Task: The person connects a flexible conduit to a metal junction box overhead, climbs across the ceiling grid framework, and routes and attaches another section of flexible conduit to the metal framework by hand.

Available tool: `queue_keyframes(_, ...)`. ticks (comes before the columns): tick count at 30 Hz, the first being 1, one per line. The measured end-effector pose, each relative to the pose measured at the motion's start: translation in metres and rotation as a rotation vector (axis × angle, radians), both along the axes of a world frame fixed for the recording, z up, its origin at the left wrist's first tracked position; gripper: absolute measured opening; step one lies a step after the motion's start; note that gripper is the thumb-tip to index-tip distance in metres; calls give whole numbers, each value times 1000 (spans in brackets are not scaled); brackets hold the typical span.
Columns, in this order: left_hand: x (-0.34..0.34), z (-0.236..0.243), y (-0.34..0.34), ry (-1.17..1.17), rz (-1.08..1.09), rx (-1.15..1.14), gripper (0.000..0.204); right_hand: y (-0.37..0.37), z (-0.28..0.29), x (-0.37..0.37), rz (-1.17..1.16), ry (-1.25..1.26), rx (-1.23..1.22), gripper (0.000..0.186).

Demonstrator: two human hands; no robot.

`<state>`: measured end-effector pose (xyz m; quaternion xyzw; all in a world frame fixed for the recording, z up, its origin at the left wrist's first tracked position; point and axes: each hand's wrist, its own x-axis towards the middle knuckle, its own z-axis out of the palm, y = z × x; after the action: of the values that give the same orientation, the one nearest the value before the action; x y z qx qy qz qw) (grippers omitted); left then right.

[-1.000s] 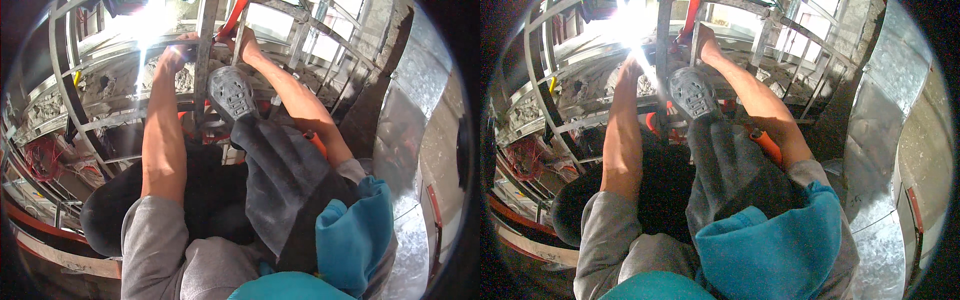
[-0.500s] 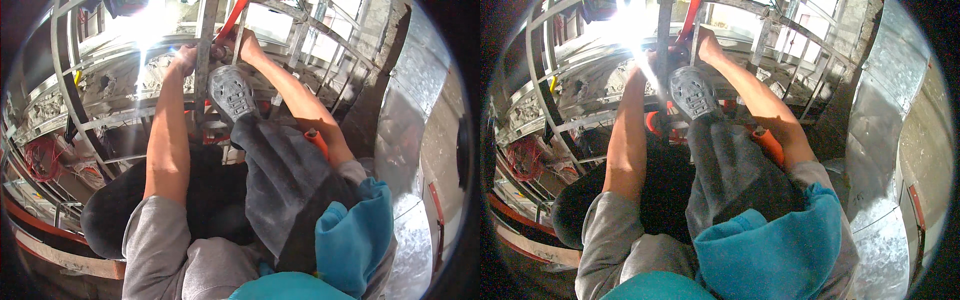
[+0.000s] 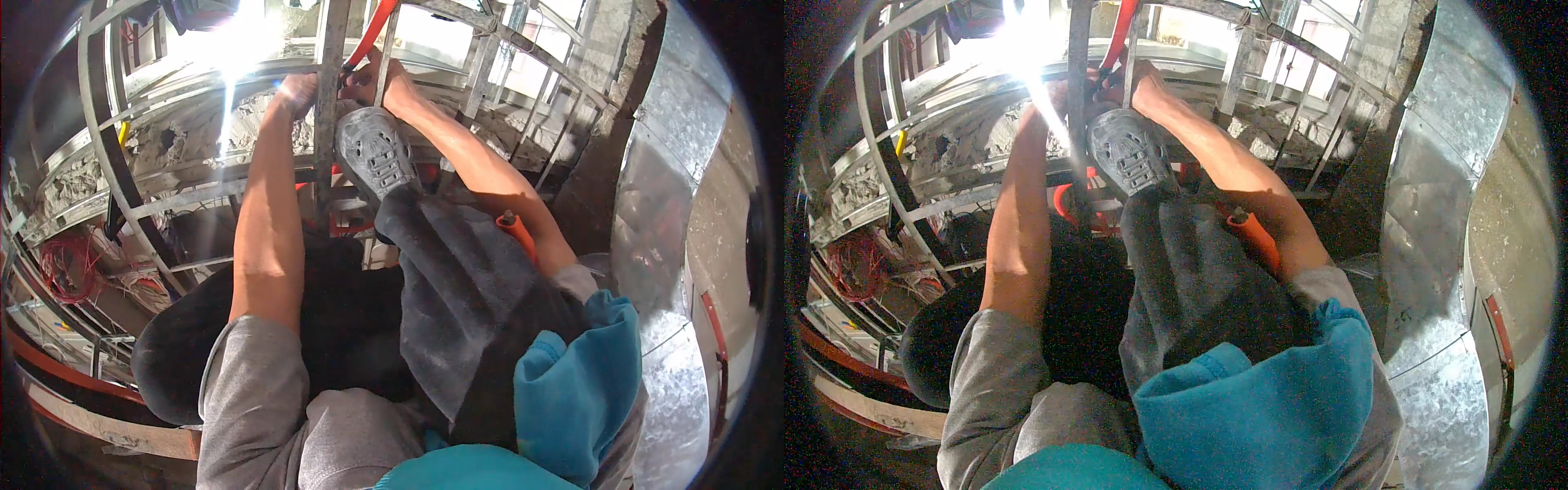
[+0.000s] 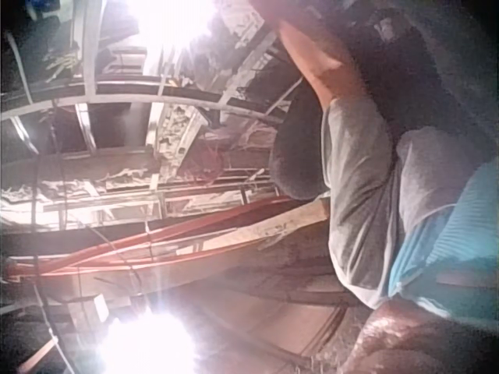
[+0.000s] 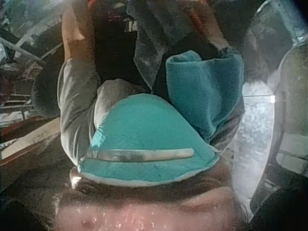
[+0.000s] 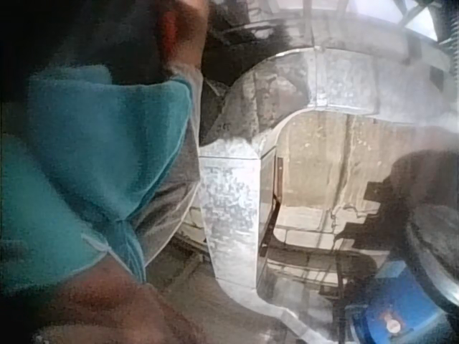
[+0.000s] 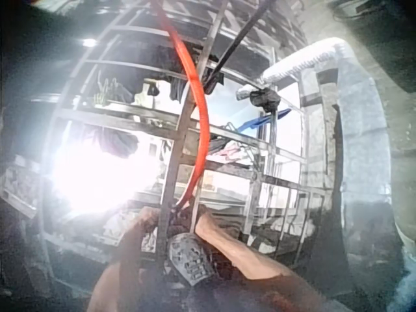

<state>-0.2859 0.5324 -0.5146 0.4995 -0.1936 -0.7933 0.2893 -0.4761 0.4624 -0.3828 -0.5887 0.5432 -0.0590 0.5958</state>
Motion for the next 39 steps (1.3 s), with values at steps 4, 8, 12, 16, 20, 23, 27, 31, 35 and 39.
queue_keyframes(4, 21, -27, -5, -193, -173, -187, 45, 0, 17, 23, -35, 48, 160, 53)
queue_keyframes(8, 10, -32, -20, 92, -96, -243, 42, -1, 8, 5, 185, 167, -72, 57)
queue_keyframes(12, 10, -30, -21, 350, -73, -267, 39, 3, 5, -3, 143, 48, -188, 37)
queue_keyframes(16, 12, -32, -21, 462, -65, -283, 37, 0, 5, 4, 194, 157, -92, 38)
queue_keyframes(20, 14, -38, -17, 524, -40, -277, 36, 0, 7, 24, 100, 314, 25, 46)
queue_keyframes(23, 9, -37, -20, 598, -20, -295, 36, -4, 0, 24, 104, 308, 54, 51)
queue_keyframes(27, -7, -33, -28, 827, 25, -317, 35, 3, -11, -5, 1, 222, 1, 38)
queue_keyframes(31, -2, -46, -7, 665, 56, -351, 35, 10, -5, -8, 79, 208, -224, 26)
queue_keyframes(35, -2, -64, -6, 41, -231, -672, 33, 0, -17, -19, 213, 232, -386, 23)
queue_keyframes(39, -16, -68, 2, 322, -26, -219, 30, -1, -32, -32, 240, 316, -243, 21)
